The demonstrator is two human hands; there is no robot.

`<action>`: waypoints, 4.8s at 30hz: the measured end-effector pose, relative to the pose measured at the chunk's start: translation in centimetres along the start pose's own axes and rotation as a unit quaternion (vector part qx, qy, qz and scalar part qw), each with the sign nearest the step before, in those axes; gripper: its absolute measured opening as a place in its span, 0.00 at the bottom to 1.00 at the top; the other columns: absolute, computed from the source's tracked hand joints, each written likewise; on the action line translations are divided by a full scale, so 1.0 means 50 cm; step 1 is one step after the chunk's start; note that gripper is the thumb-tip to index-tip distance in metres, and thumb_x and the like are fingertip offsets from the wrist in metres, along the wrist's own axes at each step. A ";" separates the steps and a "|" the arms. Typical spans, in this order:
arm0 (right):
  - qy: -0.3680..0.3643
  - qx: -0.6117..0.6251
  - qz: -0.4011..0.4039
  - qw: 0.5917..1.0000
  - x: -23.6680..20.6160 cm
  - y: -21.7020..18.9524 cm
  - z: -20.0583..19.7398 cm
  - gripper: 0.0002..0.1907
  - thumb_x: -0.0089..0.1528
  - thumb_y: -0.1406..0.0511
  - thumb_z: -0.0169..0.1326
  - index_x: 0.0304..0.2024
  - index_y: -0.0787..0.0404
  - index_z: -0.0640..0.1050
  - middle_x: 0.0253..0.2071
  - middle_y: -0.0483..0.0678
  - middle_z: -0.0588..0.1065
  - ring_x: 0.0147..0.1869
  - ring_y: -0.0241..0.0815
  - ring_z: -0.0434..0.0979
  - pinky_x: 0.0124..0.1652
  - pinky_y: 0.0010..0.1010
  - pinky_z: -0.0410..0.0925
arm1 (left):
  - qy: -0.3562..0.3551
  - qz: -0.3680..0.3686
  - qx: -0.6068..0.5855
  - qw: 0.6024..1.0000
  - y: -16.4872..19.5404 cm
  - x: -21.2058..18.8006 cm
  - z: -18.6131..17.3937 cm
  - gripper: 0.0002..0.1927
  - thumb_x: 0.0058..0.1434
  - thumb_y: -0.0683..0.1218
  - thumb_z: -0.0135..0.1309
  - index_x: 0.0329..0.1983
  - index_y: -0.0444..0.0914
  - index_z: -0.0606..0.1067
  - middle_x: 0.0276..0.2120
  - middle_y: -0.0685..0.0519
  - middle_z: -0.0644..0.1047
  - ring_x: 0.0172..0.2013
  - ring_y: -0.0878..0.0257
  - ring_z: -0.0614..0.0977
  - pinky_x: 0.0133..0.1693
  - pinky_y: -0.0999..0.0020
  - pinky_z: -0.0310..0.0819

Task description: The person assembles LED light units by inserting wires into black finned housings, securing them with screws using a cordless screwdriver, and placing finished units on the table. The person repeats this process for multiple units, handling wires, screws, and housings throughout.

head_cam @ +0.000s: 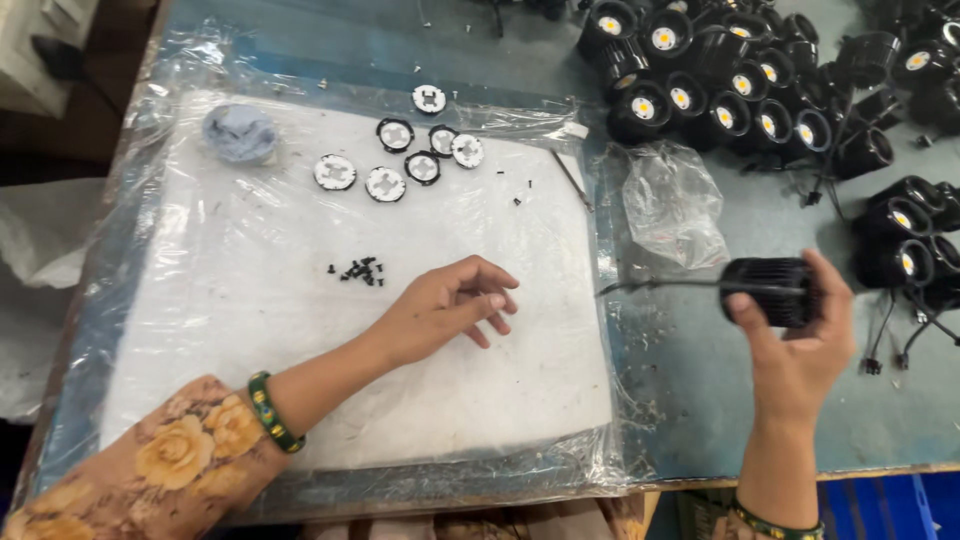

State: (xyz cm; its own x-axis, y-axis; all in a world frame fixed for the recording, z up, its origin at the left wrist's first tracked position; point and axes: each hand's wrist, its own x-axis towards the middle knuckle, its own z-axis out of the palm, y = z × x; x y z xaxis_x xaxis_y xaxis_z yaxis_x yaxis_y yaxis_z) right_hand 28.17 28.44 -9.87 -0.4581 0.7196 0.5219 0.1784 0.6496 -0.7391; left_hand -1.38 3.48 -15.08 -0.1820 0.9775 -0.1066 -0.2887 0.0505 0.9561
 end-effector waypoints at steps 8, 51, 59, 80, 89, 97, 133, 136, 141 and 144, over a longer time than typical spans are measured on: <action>-0.258 0.134 -0.035 0.956 -0.001 -0.162 0.184 0.42 0.53 0.64 0.71 0.67 0.60 0.67 0.60 0.52 0.76 0.63 0.45 0.79 0.61 0.36 0.75 | -0.033 0.003 0.019 0.999 0.010 0.003 -0.010 0.17 0.65 0.36 0.43 0.57 0.35 0.67 0.52 0.45 0.77 0.50 0.59 0.84 0.49 0.64 0.83; -0.181 0.232 0.030 0.955 -0.067 -0.226 0.289 0.06 0.61 0.74 0.65 0.36 0.66 0.79 0.36 0.46 0.77 0.40 0.31 0.74 0.42 0.20 0.66 | 0.074 0.234 0.060 0.968 0.094 -0.043 0.015 0.24 0.72 0.57 0.50 0.62 0.37 0.73 0.55 0.48 0.80 0.59 0.59 0.80 0.62 0.61 0.74; -0.158 0.136 -0.058 0.976 -0.060 -0.236 0.291 0.08 0.57 0.73 0.68 0.33 0.66 0.79 0.35 0.48 0.79 0.40 0.35 0.78 0.42 0.24 0.68 | 0.113 0.230 0.286 0.924 0.259 0.023 0.042 0.23 0.62 0.61 0.59 0.49 0.39 0.80 0.48 0.47 0.78 0.48 0.59 0.81 0.48 0.65 0.77; -0.098 0.401 0.012 0.911 0.032 -0.236 0.256 0.15 0.73 0.66 0.59 0.56 0.73 0.77 0.51 0.51 0.78 0.52 0.37 0.77 0.56 0.30 0.71 | 0.032 0.418 0.368 0.830 0.323 0.063 0.042 0.08 0.64 0.48 0.62 0.42 0.41 0.80 0.36 0.57 0.82 0.40 0.58 0.78 0.44 0.61 0.73; -0.170 0.385 0.042 0.906 0.035 -0.226 0.214 0.12 0.67 0.75 0.59 0.53 0.73 0.77 0.49 0.49 0.78 0.50 0.32 0.75 0.54 0.22 0.67 | 0.035 0.455 0.393 0.798 0.323 0.057 0.052 0.07 0.62 0.46 0.63 0.41 0.40 0.78 0.37 0.56 0.81 0.42 0.55 0.79 0.44 0.58 0.72; -0.172 0.378 0.057 0.908 0.019 -0.201 0.218 0.15 0.64 0.76 0.62 0.53 0.73 0.76 0.46 0.48 0.77 0.45 0.31 0.75 0.46 0.18 0.66 | 0.054 0.448 0.421 0.787 0.330 0.032 0.053 0.06 0.63 0.46 0.61 0.41 0.42 0.77 0.37 0.59 0.80 0.45 0.57 0.79 0.49 0.57 0.66; -0.137 0.314 -0.002 0.940 -0.019 -0.260 0.244 0.10 0.65 0.78 0.62 0.46 0.69 0.77 0.53 0.47 0.73 0.59 0.36 0.74 0.60 0.27 0.66 | 0.021 0.404 0.371 0.836 0.355 0.000 0.069 0.07 0.64 0.41 0.56 0.42 0.38 0.71 0.33 0.52 0.80 0.36 0.51 0.83 0.35 0.59 0.74; -0.148 0.285 -0.006 0.947 -0.045 -0.243 0.268 0.08 0.64 0.78 0.63 0.43 0.69 0.77 0.52 0.47 0.74 0.59 0.36 0.73 0.64 0.26 0.65 | 0.025 0.402 0.352 0.845 0.364 -0.003 0.063 0.07 0.64 0.41 0.56 0.41 0.37 0.69 0.32 0.52 0.79 0.35 0.53 0.83 0.34 0.59 0.74; -0.150 0.243 0.072 0.956 -0.093 -0.217 0.298 0.09 0.60 0.75 0.65 0.42 0.68 0.79 0.48 0.47 0.76 0.56 0.37 0.75 0.60 0.27 0.66 | 0.033 0.435 0.385 0.814 0.367 -0.007 0.061 0.10 0.61 0.40 0.59 0.39 0.35 0.69 0.29 0.52 0.79 0.31 0.49 0.80 0.31 0.56 0.70; -0.177 0.208 0.066 0.960 -0.099 -0.208 0.298 0.09 0.59 0.75 0.64 0.41 0.68 0.80 0.49 0.47 0.77 0.57 0.37 0.75 0.61 0.27 0.64 | 0.040 0.448 0.361 0.817 0.367 0.000 0.068 0.09 0.62 0.40 0.58 0.38 0.37 0.69 0.29 0.52 0.78 0.32 0.51 0.81 0.31 0.57 0.70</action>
State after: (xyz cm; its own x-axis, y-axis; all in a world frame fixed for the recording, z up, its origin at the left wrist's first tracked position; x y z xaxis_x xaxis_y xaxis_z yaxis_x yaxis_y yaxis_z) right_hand 15.61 14.46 -11.11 -0.7356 0.6127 0.2889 -0.0739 0.3514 -0.9333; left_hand -3.49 5.10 3.39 -0.0846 0.6731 0.7347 0.6181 -0.5429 0.5685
